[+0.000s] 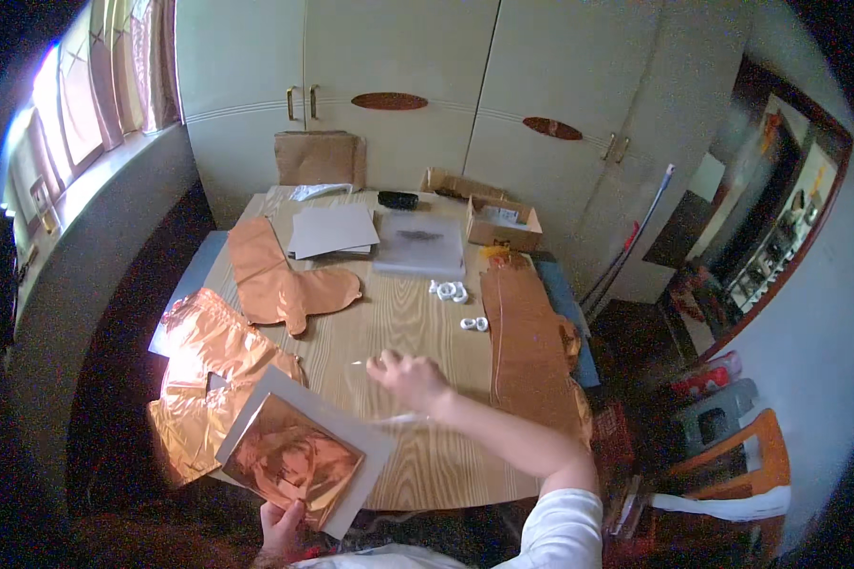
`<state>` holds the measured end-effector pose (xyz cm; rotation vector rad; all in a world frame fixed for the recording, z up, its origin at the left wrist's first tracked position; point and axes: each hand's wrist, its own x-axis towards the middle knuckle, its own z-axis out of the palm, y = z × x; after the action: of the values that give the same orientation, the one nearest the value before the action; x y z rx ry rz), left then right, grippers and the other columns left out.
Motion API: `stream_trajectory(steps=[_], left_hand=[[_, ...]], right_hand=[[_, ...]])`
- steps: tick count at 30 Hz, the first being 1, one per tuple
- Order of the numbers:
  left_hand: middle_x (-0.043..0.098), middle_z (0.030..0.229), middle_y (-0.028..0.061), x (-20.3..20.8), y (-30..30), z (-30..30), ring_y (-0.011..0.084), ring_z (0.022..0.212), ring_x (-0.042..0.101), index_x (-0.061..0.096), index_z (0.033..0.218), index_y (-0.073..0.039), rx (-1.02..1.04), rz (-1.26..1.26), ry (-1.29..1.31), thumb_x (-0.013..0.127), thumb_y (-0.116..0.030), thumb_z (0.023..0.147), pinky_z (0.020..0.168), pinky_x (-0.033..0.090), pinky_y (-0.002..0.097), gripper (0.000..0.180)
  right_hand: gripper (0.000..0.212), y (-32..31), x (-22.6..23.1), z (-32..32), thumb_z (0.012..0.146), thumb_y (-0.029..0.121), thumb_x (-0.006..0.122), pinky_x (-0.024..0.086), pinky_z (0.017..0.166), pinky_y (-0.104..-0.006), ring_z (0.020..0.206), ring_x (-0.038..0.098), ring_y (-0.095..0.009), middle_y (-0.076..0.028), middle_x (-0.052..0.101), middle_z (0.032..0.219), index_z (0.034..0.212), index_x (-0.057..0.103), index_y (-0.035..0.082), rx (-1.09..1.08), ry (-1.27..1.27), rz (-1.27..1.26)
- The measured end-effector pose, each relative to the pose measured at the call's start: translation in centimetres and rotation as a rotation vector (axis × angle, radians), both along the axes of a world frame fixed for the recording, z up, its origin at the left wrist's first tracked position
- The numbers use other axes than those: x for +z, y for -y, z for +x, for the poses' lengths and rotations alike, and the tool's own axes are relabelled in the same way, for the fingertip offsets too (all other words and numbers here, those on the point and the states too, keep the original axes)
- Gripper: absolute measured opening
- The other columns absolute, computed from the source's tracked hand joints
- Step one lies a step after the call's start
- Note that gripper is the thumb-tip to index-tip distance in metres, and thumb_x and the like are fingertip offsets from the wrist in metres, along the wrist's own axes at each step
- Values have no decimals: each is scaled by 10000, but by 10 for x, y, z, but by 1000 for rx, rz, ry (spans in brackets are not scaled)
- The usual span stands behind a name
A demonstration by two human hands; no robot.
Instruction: Folding rose-gold foil balloons and placing them into plastic packaging sleeves with cardboard inserts.
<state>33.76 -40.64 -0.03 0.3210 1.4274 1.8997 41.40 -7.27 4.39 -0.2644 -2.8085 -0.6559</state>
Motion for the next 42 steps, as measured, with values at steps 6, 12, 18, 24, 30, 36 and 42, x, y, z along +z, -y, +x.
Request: stream_trajectory(steps=[6,12,18,24,30,36,42], left_hand=[[660,961,47,-11,9,2,101,862,589,603,1054,33,-2,-97,-123,589,-83,928,753,473,270,172],[672,850,52,-28,12,5,79,721,605,607,1010,63,103,-105,-199,556,-80,949,627,495,241,164],[674,839,57,-22,9,8,97,712,624,607,1009,62,62,-117,-187,546,-90,959,616,521,255,171],[686,879,93,-30,2,21,120,732,644,585,1058,65,-7,-112,-175,540,-70,957,636,537,267,174],[689,878,92,-23,-3,33,133,749,651,589,1059,61,-132,-147,-333,563,-83,949,667,555,291,183],[660,1022,110,-36,2,43,163,836,662,561,1132,29,-180,-85,130,560,-116,955,693,577,295,229],[660,1022,119,-35,2,41,179,854,665,550,1149,20,-219,-75,280,548,-127,956,661,578,291,242]], right_hand=[[554,31,-44,8,774,515,670,543,496,-300,566,647,-180,-74,568,826,998,570,18,-28,-17,-151],[695,39,-20,15,749,545,686,564,614,-395,713,675,-306,-137,562,1007,1143,544,-10,-46,83,-496],[327,42,-28,20,844,257,639,578,578,-392,665,676,-283,-136,553,899,1003,557,-17,44,-35,-518],[227,55,-42,19,855,203,611,562,594,-413,673,667,-307,-126,614,931,985,636,19,-72,-91,-645],[163,67,-43,10,862,225,602,550,572,-412,644,660,-304,-108,626,761,967,638,106,-109,-161,-613],[113,86,-28,0,853,215,609,540,551,-402,629,657,-290,-89,619,741,907,592,117,-117,-179,-663],[124,88,-37,-2,819,195,642,529,508,-364,590,645,-252,-70,575,728,821,548,114,-50,-217,-520]])
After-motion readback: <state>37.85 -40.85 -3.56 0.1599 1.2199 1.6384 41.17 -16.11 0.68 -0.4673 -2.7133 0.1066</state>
